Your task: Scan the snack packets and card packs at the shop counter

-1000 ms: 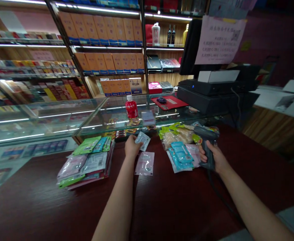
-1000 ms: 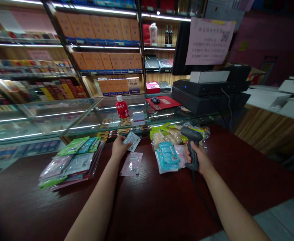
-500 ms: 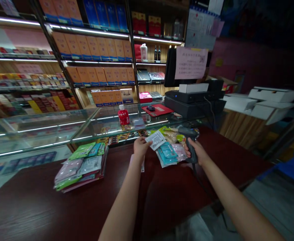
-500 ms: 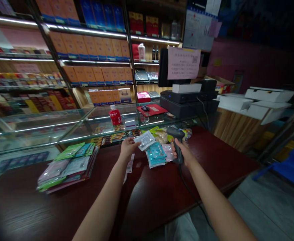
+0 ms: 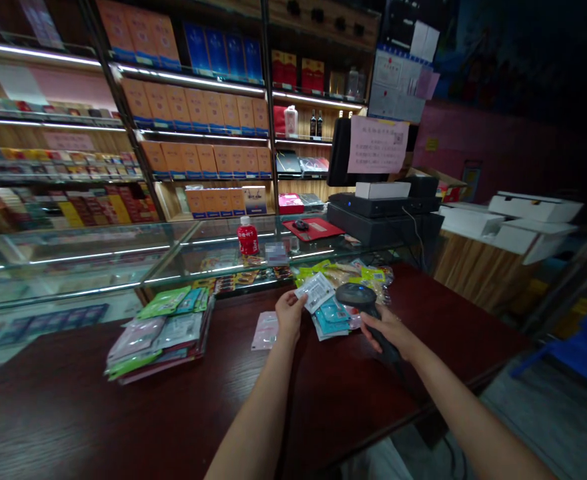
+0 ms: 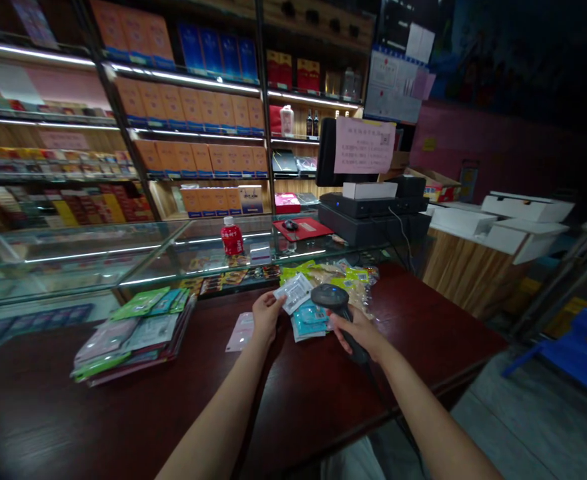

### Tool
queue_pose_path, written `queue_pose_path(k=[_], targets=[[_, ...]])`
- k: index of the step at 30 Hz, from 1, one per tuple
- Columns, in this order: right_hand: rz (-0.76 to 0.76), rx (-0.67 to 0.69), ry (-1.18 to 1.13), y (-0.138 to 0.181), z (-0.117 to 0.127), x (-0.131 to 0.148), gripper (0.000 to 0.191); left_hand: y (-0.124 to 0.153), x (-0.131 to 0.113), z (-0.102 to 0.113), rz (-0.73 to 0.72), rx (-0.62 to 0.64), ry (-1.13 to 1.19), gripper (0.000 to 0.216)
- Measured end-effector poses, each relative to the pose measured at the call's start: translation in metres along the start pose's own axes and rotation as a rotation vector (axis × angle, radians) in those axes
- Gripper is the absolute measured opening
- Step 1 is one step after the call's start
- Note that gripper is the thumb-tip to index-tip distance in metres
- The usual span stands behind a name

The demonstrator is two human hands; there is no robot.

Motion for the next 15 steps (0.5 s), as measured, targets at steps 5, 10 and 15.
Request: queue_pose_path(k=[5,10,15], targets=[[-0.051,0.074,0.083,0.013,-0.006,-0.003,0.042,-0.002,0.006,0.003,0.025,-0.014,-0.008,0.043],[-0.075,0.065,0.087,0.027,-0.004,0.002,0.039,-0.007,0.010,0.007,0.028,-0.027,0.013,0.041],[-0.064,0.058,0.061,0.038,-0.005,0.010,0.036,-0.009,0.011,0.006,-0.018,-0.012,-0.013,0.035]])
Point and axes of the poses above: each hand's wrist, its own y-axis away from the middle knuckle, its own z-axis out of the back of the hand, x = y × z, the point moved 2 cm from there along -y, towards the middle knuckle, and after that the axes turned 7 degrees about z, right-handed, at the moved point
